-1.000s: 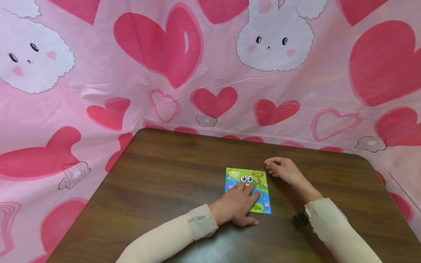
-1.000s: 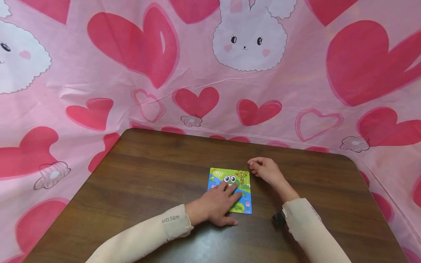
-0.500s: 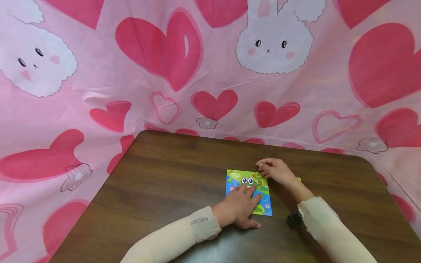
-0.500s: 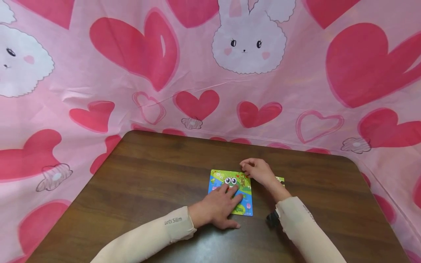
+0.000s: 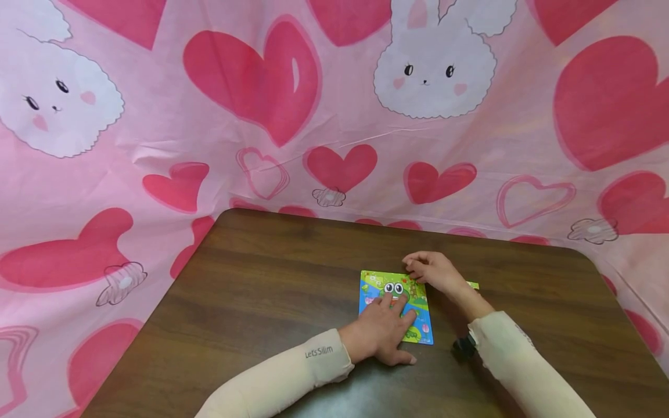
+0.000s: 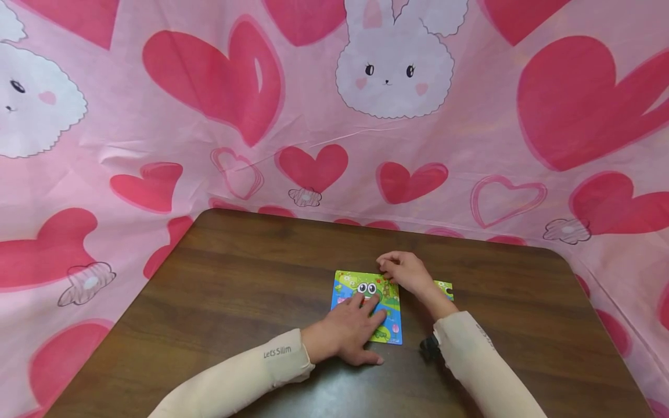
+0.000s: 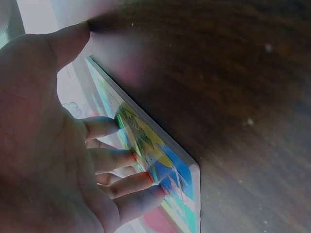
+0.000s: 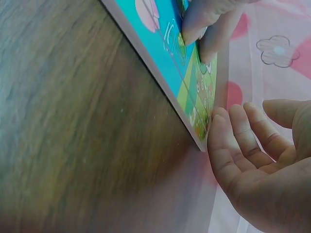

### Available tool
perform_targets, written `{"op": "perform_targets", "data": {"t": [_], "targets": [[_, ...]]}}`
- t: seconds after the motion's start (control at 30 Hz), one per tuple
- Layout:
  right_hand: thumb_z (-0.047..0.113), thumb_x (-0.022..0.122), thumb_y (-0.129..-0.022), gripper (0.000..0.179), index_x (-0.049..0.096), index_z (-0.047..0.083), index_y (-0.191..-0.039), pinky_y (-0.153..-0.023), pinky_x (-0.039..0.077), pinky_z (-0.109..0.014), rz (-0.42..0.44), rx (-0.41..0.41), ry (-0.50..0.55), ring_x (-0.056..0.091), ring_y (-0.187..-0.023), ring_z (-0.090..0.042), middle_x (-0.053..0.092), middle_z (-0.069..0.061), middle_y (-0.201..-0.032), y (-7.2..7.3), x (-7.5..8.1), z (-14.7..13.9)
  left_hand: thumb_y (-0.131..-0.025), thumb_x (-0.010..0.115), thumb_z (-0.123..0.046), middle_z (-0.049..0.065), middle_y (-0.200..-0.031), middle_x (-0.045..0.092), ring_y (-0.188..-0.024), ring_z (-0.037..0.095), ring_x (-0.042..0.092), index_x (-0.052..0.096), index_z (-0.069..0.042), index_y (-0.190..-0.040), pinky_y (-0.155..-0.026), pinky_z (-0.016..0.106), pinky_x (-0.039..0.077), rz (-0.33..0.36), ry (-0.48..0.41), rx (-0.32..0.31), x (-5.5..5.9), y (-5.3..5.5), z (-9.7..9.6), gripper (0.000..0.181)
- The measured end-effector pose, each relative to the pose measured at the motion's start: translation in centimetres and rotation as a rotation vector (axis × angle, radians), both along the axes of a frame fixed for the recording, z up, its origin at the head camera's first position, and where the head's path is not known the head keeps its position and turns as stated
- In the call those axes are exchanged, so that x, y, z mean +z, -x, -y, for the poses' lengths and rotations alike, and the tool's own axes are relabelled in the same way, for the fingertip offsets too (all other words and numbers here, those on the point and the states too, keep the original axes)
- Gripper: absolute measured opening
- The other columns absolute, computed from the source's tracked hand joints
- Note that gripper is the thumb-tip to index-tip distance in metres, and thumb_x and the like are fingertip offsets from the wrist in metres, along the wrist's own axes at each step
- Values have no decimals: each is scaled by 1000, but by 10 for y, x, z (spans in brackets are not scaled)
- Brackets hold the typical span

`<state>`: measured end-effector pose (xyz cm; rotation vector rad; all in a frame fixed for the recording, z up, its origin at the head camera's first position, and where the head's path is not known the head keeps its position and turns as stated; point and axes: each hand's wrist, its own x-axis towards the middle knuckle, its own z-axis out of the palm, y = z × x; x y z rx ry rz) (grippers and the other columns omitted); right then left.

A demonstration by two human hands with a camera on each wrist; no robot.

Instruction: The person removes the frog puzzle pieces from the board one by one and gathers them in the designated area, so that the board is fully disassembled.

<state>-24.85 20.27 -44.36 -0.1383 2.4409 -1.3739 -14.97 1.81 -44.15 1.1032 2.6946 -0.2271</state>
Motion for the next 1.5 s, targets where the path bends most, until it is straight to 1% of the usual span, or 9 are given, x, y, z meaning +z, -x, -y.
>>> {"op": "perform_targets", "data": {"t": [0.17,0.27,0.53,0.87,1.13,1.27,1.5], "targets": [[20,54,-106,34,63,-1,-130,-86,59,-37,5,5,10,70,-94,-22,68,-22,-118,1,-1,5,-84,50,-84,2,-160,36,-138,27,40,43,-31,-138,-105,37,46,-20,0,-4,-1,1,-1,76],[20,54,-106,33,63,-2,-130,-85,60,-37,1,12,14,70,-93,-21,68,-22,-118,1,0,9,-83,51,-84,2,-158,37,-138,27,40,44,-32,-139,-103,38,48,-24,4,-6,0,2,-2,77],[21,57,-104,32,65,-1,-127,-84,60,-39,8,12,20,71,-92,-22,69,-22,-118,2,-2,18,-82,52,-84,2,-159,37,-139,27,40,42,-32,-144,-104,39,48,5,9,-9,1,4,-2,82],[21,57,-104,32,66,0,-127,-84,60,-38,-11,56,0,70,-93,-22,69,-19,-116,1,-2,25,-81,53,-85,2,-156,40,-139,27,40,43,-33,-142,-102,38,48,-10,8,-2,0,4,-3,80],[23,58,-104,31,67,3,-126,-85,59,-38,-49,85,-48,70,-99,-23,70,-17,-118,-1,-1,29,-82,52,-85,2,-159,38,-141,27,38,42,-32,-142,-102,38,48,-19,12,-2,-1,3,-3,81],[25,59,-104,30,69,6,-124,-86,58,-38,-57,100,-73,69,-99,-23,71,-14,-117,0,-1,32,-83,51,-85,2,-160,37,-142,28,37,41,-32,-145,-103,39,48,-17,17,-5,-1,3,-3,82],[26,58,-104,26,72,11,-120,-87,53,-39,-120,165,-194,68,-95,-19,74,-7,-110,0,2,35,-83,50,-85,3,-160,37,-141,28,38,41,-31,-145,-103,38,48,-22,21,-7,-1,2,-2,82]]}}
